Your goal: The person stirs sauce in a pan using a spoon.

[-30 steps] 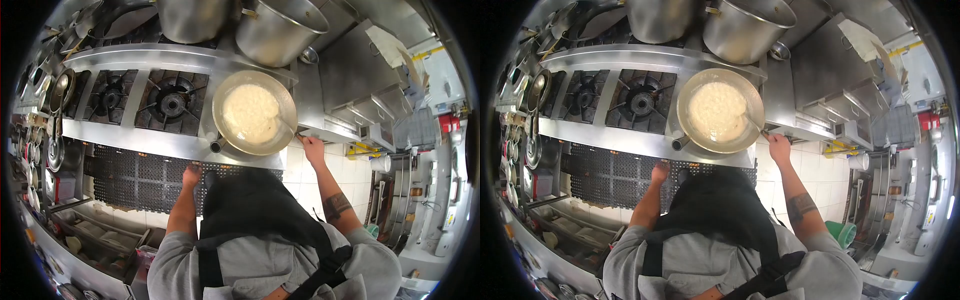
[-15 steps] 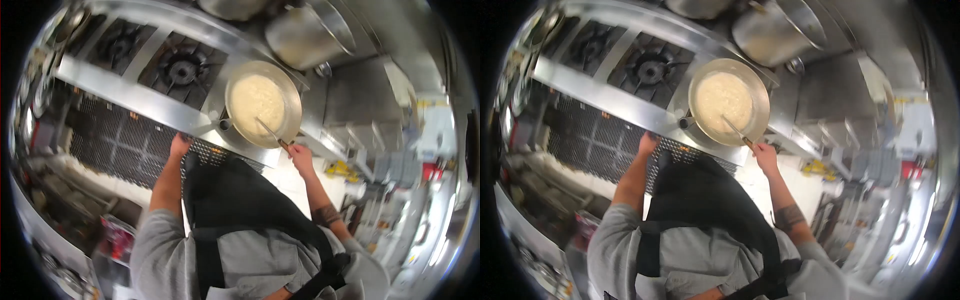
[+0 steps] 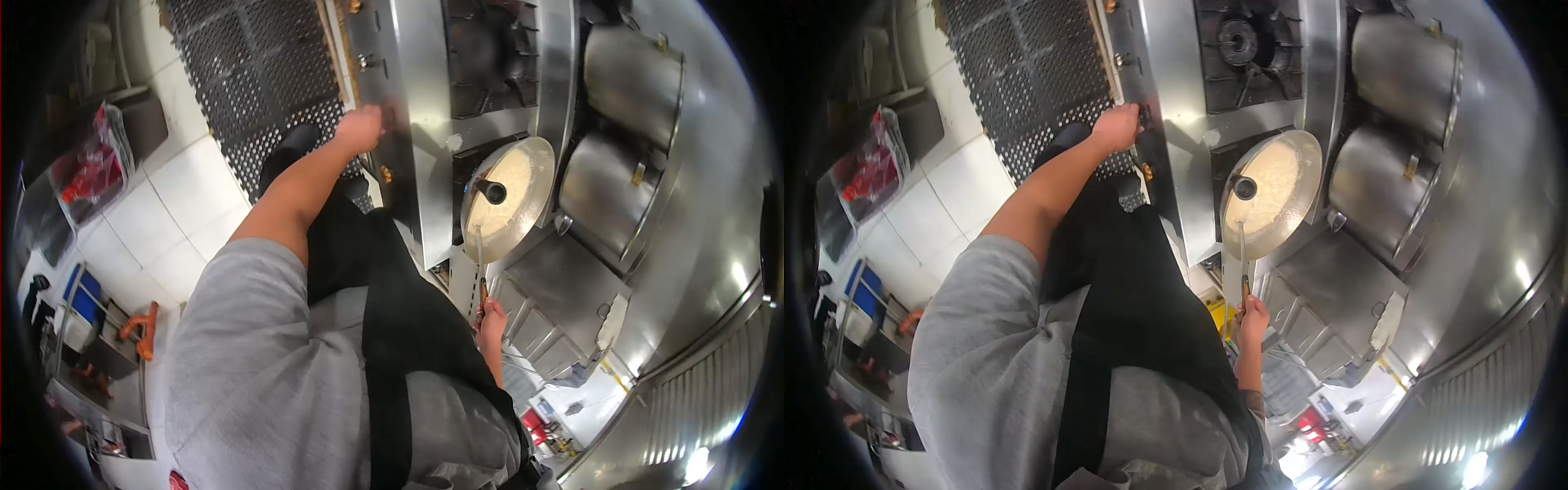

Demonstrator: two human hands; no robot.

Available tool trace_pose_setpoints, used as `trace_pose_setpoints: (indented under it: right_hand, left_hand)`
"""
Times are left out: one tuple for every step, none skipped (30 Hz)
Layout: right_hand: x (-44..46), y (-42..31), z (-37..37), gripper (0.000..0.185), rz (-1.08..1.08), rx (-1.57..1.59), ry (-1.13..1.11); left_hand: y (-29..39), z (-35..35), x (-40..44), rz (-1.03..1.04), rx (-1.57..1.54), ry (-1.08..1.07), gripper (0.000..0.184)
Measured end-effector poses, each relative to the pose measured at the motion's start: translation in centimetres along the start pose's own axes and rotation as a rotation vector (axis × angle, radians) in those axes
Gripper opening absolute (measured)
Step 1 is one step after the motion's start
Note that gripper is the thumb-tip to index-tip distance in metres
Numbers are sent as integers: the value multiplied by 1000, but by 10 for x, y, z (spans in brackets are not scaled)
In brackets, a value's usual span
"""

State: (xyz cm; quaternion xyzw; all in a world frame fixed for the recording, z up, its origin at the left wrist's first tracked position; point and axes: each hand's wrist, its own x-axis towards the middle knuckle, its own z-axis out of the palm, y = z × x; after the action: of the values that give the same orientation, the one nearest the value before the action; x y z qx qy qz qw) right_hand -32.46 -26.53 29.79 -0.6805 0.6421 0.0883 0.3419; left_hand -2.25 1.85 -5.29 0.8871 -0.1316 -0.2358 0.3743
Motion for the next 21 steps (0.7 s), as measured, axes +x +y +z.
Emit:
trace_pose_setpoints:
  right_hand:
    - [-2, -1, 0, 16, 43, 59, 4]
    - [-1, -1, 0, 16, 46, 37, 4]
    - [0, -1, 0, 15, 72, 74, -29]
    - [-1, -4, 1, 14, 98, 114, -60]
    - [-3, -6, 2, 14, 96, 102, -56]
    - [-4, -8, 3, 15, 109, 118, -71]
    - [-4, -10, 6, 15, 122, 139, -88]
    - [-4, -12, 8, 15, 121, 137, -85]
    - [-4, -13, 9, 16, 120, 151, -85]
    - [-3, -13, 8, 16, 119, 169, -83]
    - [1, -12, 7, 16, 116, 175, -79]
    - [8, -11, 7, 17, 118, 173, -49]
    - [15, -12, 7, 17, 120, 177, -19]
    - [19, -16, 12, 17, 117, 200, -16]
    - [25, -21, 18, 16, 93, 236, -67]
    - [30, -28, 28, 16, 65, 277, -117]
    - [31, -38, 41, 16, 60, 318, -111]
    - [27, -51, 56, 14, 51, 362, -128]
    - [23, -60, 66, 14, 43, 407, -148]
    - [19, -65, 72, 14, 42, 451, -148]
    - [15, -68, 76, 13, 47, 444, -168]
  left_hand:
    - [2, -2, -2, -5, 1, 10, 35]
    - [2, -6, -4, -14, -14, -18, 34]
    - [1, -4, -5, -28, -26, -21, 34]
    - [0, -2, -6, -4, -22, 6, 35]
    - [-1, -1, -6, 24, -16, 35, 36]
    - [-1, -1, -6, 26, -17, 41, 36]
    - [-2, -2, -7, 25, -22, 41, 36]
    - [-2, -3, -7, 18, -35, 44, 36]
    - [-2, -2, -7, 14, -48, 46, 37]
    - [-2, 0, -8, 20, -51, 45, 37]
    - [-5, 3, -9, -12, -158, 20, 39]
    - [-8, 3, -10, -41, -263, -6, 42]
    - [-10, -1, -14, -25, -257, -3, 42]
    - [-12, -6, -22, -37, -290, -13, 41]
    - [-14, -13, -31, -42, -319, -24, 41]
    - [-17, -20, -37, -82, -280, -96, 42]
    - [-23, -25, -45, -119, -237, -166, 44]
    - [-40, -11, -51, -144, -157, -206, 45]
    - [-57, 0, -58, -171, -73, -242, 45]
    - [-62, -12, -67, -214, -29, -325, 47]
    - [-67, -24, -78, -260, 18, -405, 49]
